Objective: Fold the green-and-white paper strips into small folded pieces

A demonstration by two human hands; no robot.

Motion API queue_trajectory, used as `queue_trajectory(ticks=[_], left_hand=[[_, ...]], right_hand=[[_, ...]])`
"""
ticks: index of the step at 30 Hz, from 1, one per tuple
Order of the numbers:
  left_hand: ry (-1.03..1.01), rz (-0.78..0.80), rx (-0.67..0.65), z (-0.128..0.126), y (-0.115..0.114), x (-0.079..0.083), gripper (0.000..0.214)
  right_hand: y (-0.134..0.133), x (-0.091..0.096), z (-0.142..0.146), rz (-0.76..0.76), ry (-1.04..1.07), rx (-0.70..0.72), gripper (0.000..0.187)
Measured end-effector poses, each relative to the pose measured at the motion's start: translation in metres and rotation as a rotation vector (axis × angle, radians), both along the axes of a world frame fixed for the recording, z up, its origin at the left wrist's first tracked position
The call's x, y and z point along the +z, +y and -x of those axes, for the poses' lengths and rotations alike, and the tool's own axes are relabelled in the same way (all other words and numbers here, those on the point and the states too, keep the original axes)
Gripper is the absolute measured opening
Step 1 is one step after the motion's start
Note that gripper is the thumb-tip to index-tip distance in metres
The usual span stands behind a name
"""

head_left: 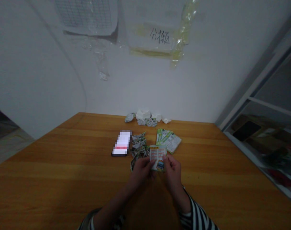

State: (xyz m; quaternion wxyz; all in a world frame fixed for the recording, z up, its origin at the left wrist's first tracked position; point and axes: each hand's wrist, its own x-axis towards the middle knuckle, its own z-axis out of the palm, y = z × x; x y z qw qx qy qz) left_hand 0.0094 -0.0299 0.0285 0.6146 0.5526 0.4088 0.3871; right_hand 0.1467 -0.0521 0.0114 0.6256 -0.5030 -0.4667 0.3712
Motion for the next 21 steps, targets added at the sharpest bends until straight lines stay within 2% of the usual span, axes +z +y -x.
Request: queue_trajectory(ticks=[5,10,14,16,18,21], left_hand=[[0.04,-0.028,0.07,0.004,0.003,0.001,0.046],[-0.031,-0.017,0.219,0.011,0.011,0.003,0.042],[-0.095,0.133,0.179,0.017,0.016,0.002,0.044],[-0.146,0.184,0.119,0.017,0.017,0.003,0.044],[-0.192,0.174,0.091,0.016,0.016,0.006,0.046],[-0.257,0.03,0.12,0.014,0.012,0.012,0.048]], right_hand=[[0.004,-0.002,-0.001,0.04,0.044,0.123,0.041],[0.005,-0.001,-0.003,0.052,0.009,0.309,0.041],[0.002,0.015,-0.009,-0.096,-0.126,0.288,0.046],[0.001,0.022,-0.014,-0.196,-0.299,0.345,0.036],[0.002,0.024,-0.018,-0.245,-0.351,0.329,0.025],[0.005,0.018,-0.022,-0.164,-0.262,0.174,0.014]])
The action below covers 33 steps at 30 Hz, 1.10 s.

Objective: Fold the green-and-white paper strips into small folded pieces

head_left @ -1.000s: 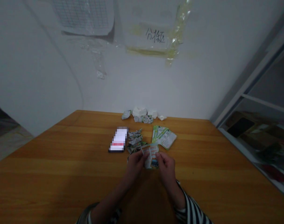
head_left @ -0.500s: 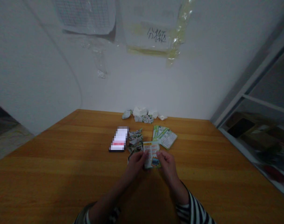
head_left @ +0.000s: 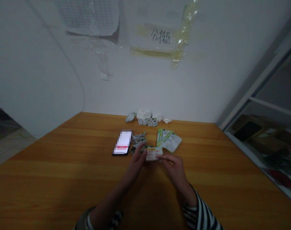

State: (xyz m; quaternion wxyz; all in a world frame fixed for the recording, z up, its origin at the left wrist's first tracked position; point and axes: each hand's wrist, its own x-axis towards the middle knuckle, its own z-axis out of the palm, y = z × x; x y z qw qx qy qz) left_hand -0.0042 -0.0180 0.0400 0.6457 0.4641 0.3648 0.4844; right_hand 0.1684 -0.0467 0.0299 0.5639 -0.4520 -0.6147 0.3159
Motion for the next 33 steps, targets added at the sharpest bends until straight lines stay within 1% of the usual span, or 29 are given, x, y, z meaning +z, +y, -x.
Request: queue_trajectory(ticks=[2,3,4,6,7,9,11,14,16,20,22,25,30,31,33], left_hand=[[0.002,-0.147,0.003,0.0,-0.003,0.003,0.042],[0.039,-0.212,0.002,0.001,-0.005,0.003,0.038],[0.095,-0.264,0.017,0.001,-0.006,0.004,0.033],[0.227,-0.31,0.108,0.002,-0.008,0.004,0.02],[0.278,-0.306,0.171,0.002,-0.008,0.005,0.014],[0.315,-0.267,0.271,0.001,-0.01,0.006,0.01],[0.292,-0.198,0.309,-0.001,-0.011,0.007,0.013],[0.234,-0.102,0.315,-0.004,-0.014,0.007,0.021],[0.204,-0.067,0.326,-0.006,-0.015,0.005,0.025],[0.093,-0.019,0.354,-0.009,-0.017,0.003,0.023],[0.039,0.0,0.354,-0.01,-0.017,0.003,0.023],[0.022,0.003,0.361,-0.011,-0.017,0.003,0.024],[-0.002,-0.006,0.381,-0.012,-0.018,0.002,0.025],[-0.014,-0.002,0.376,-0.012,-0.018,0.002,0.026],[-0.025,0.006,0.358,-0.011,-0.018,0.002,0.035]], right_hand=[[0.002,-0.004,-0.001,0.069,0.078,-0.11,0.011],[0.002,-0.005,-0.001,0.091,0.108,-0.146,0.012],[0.002,-0.005,-0.001,0.106,0.132,-0.164,0.013],[0.002,-0.004,0.0,0.123,0.177,-0.161,0.012],[0.001,-0.003,0.001,0.129,0.2,-0.151,0.011],[-0.001,-0.003,0.007,0.14,0.241,-0.142,0.011],[-0.003,-0.004,0.014,0.149,0.274,-0.149,0.015],[-0.006,-0.009,0.026,0.162,0.345,-0.166,0.027],[-0.006,-0.012,0.032,0.166,0.39,-0.177,0.032],[-0.006,-0.012,0.037,0.175,0.425,-0.186,0.039],[-0.007,-0.009,0.038,0.191,0.451,-0.173,0.041],[-0.008,-0.006,0.038,0.211,0.484,-0.143,0.041],[-0.008,-0.007,0.039,0.226,0.486,-0.163,0.041],[-0.008,-0.008,0.039,0.225,0.48,-0.168,0.041],[-0.007,-0.01,0.039,0.224,0.459,-0.161,0.04]])
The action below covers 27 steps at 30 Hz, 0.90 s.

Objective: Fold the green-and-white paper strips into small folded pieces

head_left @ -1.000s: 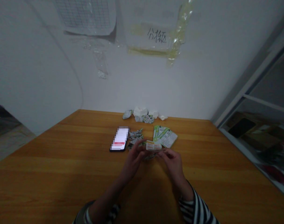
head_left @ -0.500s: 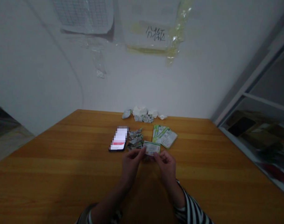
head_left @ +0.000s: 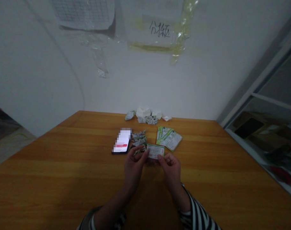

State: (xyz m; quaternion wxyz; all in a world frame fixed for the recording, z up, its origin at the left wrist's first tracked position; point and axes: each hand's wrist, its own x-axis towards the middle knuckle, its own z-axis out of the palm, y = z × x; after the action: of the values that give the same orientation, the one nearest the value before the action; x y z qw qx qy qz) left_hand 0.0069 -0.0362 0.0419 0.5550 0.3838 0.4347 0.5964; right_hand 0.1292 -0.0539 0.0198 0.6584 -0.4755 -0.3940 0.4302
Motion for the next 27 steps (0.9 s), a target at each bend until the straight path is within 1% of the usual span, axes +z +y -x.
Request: queue_trajectory(ticks=[2,4,6,7,8,9,10,12,14,15,17,19,21,22,24,27], left_hand=[[0.016,0.006,-0.027,0.001,0.001,0.0,0.042],[0.061,0.002,-0.064,0.003,0.003,-0.001,0.035],[0.119,0.004,-0.132,0.005,0.005,-0.002,0.028],[0.151,0.007,-0.175,0.006,0.006,-0.003,0.026],[0.182,0.01,-0.222,0.006,0.006,-0.003,0.026],[0.209,0.014,-0.268,0.007,0.006,-0.004,0.025],[0.235,0.016,-0.311,0.007,0.007,-0.005,0.025],[0.281,0.017,-0.375,0.007,0.008,-0.006,0.025],[0.299,0.011,-0.378,0.006,0.009,-0.008,0.028],[0.296,0.0,-0.349,0.005,0.01,-0.009,0.03],[0.29,-0.016,-0.31,0.003,0.011,-0.012,0.032],[0.321,-0.002,-0.355,0.001,0.012,-0.015,0.036],[0.383,0.007,-0.409,0.0,0.012,-0.019,0.045],[0.42,-0.005,-0.403,0.0,0.011,-0.02,0.047],[0.505,-0.059,-0.327,0.0,0.011,-0.022,0.046],[0.614,-0.129,-0.253,0.0,0.01,-0.023,0.043]], right_hand=[[0.001,0.0,-0.002,-0.017,-0.016,0.019,0.035],[0.003,0.002,-0.007,-0.064,-0.066,0.0,0.029],[0.005,0.006,-0.016,-0.127,-0.213,-0.033,0.036],[0.006,0.008,-0.022,-0.14,-0.333,-0.025,0.036],[0.007,0.009,-0.028,-0.138,-0.451,0.058,0.029],[0.008,0.01,-0.034,-0.122,-0.547,0.201,0.019],[0.01,0.01,-0.039,-0.092,-0.613,0.303,0.02],[0.012,0.008,-0.046,-0.053,-0.682,0.399,0.031],[0.013,0.003,-0.045,-0.034,-0.664,0.422,0.035],[0.013,0.0,-0.043,-0.033,-0.633,0.41,0.035],[0.013,-0.006,-0.035,-0.04,-0.552,0.321,0.037],[0.011,-0.011,-0.025,-0.045,-0.471,0.203,0.037],[0.01,-0.015,-0.018,-0.041,-0.384,0.13,0.037],[0.009,-0.016,-0.015,-0.035,-0.337,0.125,0.036],[0.009,-0.017,-0.013,-0.022,-0.248,0.155,0.037],[0.01,-0.017,-0.013,-0.006,-0.179,0.189,0.039]])
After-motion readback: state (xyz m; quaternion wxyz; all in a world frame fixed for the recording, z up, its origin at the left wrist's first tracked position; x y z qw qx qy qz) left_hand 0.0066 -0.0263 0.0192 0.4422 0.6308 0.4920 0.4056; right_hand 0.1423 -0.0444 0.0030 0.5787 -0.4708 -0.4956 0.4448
